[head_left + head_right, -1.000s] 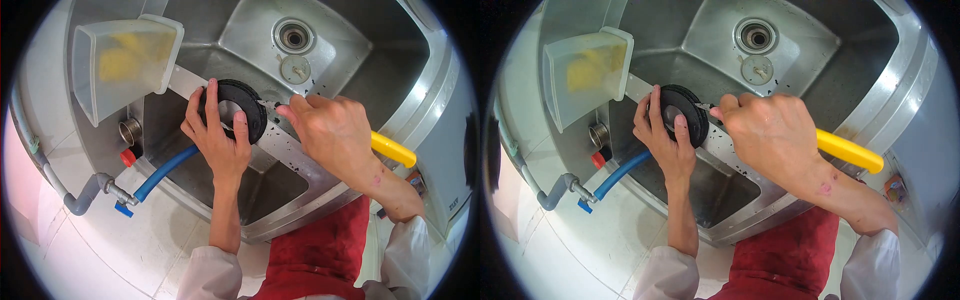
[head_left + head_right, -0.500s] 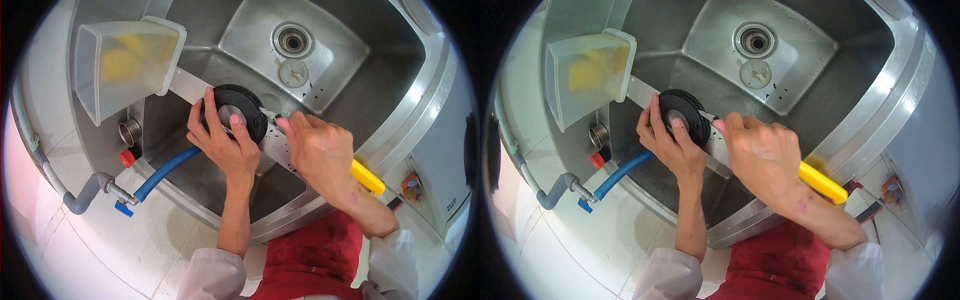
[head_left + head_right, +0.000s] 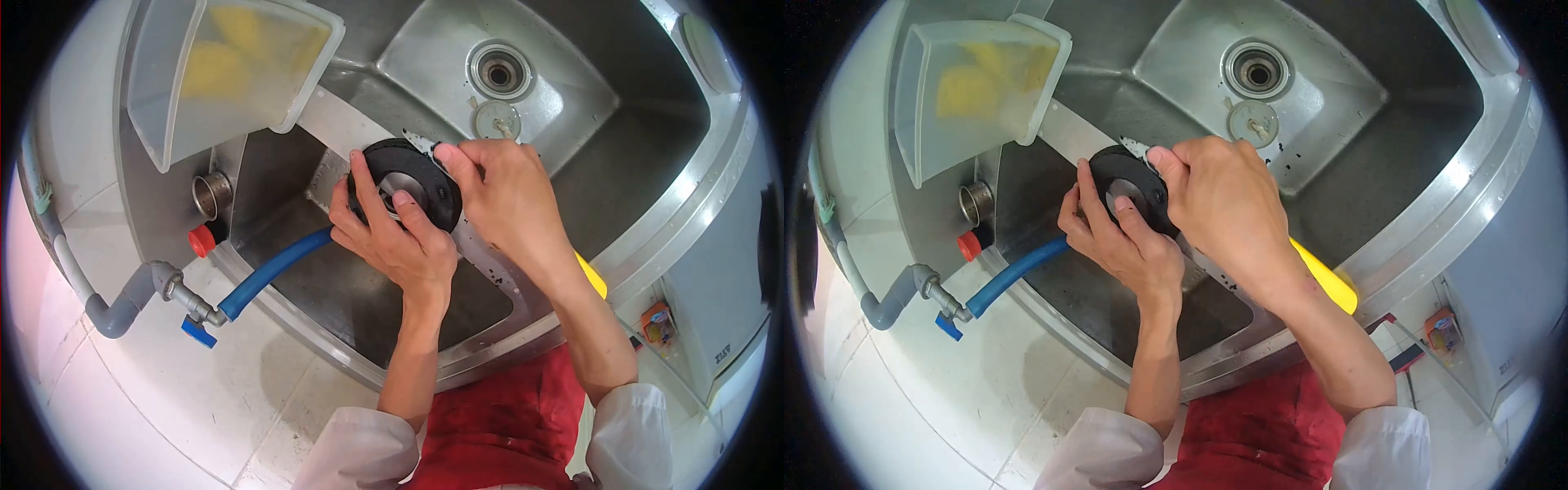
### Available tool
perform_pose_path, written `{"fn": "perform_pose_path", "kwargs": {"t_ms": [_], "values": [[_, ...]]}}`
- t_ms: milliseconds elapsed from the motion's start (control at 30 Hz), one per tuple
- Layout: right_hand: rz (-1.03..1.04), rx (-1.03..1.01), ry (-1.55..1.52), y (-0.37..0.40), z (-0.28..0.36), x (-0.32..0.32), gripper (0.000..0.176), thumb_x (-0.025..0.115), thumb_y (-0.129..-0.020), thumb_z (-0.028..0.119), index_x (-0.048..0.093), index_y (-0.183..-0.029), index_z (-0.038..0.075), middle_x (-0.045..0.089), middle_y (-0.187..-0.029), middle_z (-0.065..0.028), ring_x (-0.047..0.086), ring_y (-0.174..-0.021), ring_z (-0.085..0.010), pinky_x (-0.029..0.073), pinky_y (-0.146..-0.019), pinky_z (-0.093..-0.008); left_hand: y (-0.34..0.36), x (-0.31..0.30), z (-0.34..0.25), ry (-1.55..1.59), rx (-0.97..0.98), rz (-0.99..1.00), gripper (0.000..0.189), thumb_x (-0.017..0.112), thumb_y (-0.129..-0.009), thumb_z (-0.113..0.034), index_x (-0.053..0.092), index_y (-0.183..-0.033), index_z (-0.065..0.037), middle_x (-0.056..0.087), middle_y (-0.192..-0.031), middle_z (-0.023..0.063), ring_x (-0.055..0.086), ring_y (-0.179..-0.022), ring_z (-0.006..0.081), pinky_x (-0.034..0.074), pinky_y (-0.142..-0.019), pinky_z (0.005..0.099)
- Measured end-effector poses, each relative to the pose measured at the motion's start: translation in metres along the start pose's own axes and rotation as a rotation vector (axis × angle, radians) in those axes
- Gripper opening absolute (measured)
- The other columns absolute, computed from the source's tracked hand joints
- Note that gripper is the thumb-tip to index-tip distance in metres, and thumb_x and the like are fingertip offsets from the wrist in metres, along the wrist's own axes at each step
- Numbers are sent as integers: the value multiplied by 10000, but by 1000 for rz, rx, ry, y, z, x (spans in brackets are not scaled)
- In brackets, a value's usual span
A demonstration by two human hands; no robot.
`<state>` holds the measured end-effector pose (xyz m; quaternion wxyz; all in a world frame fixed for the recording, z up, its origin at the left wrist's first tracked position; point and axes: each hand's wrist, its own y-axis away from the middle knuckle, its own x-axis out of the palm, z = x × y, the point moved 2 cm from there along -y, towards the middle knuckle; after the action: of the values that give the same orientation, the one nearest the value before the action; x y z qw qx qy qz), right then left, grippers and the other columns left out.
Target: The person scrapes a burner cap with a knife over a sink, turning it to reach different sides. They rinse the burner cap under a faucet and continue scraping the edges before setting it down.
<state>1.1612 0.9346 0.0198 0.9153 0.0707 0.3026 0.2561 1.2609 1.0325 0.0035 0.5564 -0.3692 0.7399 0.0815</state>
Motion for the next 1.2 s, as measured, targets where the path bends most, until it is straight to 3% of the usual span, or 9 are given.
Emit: {"fn": "perform_pose_path", "kwargs": {"t_ms": [167, 267, 367, 400, 600, 700, 800, 900, 1200], "values": [[-151, -129, 340, 5, 19, 10, 360, 644, -969, 289, 694, -741, 14, 627, -610, -212, 648, -590, -441, 525, -541, -482, 0, -1, -2, -14, -15, 3, 547, 403, -1034, -370, 543, -1432, -21, 511, -1299, 235, 495, -1145, 381, 344, -927, 466], [-76, -73, 146, -6, 13, 4, 373, 645, -967, 281, 691, -722, 3, 622, -602, -213, 652, -603, -439, 527, -561, -475, 0, 1, -2, -4, -26, -32, 547, 398, -1042, -381, 547, -1424, -18, 513, -1286, 236, 499, -1143, 383, 345, -927, 469], [288, 201, -168, -29, 1, -1, 377, 655, -964, 281, 687, -724, -8, 612, -594, -226, 646, -617, -447, 532, -592, -485, -1, 3, -1, 8, -35, -29, 544, 408, -1042, -375, 530, -1436, -19, 495, -1295, 243, 491, -1151, 395, 341, -949, 495], [251, 154, -158, -28, 2, -2, 381, 657, -963, 284, 684, -719, -8, 610, -593, -229, 643, -621, -450, 530, -600, -489, 0, 1, 0, 8, -39, -19, 544, 414, -1041, -370, 520, -1444, -20, 486, -1303, 246, 486, -1156, 401, 339, -960, 507], [33, -88, 133, -11, 6, -8, 396, 660, -970, 302, 666, -716, -2, 617, -614, -234, 631, -629, -461, 520, -607, -505, -10, -26, 1, 99, 33, 278, 890, 724, -844, -435, 358, -1536, -11, 393, -1431, 265, 387, -1273, 442, 295, -1086, 544], [35, -57, 176, -4, 4, -14, 382, 653, -975, 306, 660, -738, 7, 623, -626, -226, 633, -625, -460, 515, -593, -508, -20, -29, 11, 118, 304, 388, 1089, 836, -687, -437, 327, -1545, 2, 332, -1530, 265, 327, -1347, 456, 279, -1114, 538], [43, -53, 206, -1, 7, -21, 346, 648, -978, 295, 650, -772, 18, 624, -626, -217, 640, -625, -452, 511, -580, -508, -27, -33, 25, 159, 346, 475, 1113, 849, -628, -413, 358, -1536, 1, 330, -1570, 248, 330, -1386, 421, 266, -1126, 537], [67, -75, 225, 4, 7, -25, 277, 648, -976, 277, 627, -832, 42, 620, -612, -192, 649, -626, -427, 505, -568, -503, -30, -32, 25, 133, 399, 418, 1107, 854, -589, -398, 404, -1519, -2, 447, -1502, 219, 412, -1353, 358, 281, -1111, 518], [56, -275, 409, 4, 9, -29, 145, 663, -946, 209, 600, -892, 90, 650, -675, -91, 649, -596, -352, 489, -515, -458, -28, -16, 21, 173, 356, 269, 1103, 858, -528, -437, 501, -1460, 31, 548, -1403, 210, 511, -1237, 342, 306, -1068, 486]]}}
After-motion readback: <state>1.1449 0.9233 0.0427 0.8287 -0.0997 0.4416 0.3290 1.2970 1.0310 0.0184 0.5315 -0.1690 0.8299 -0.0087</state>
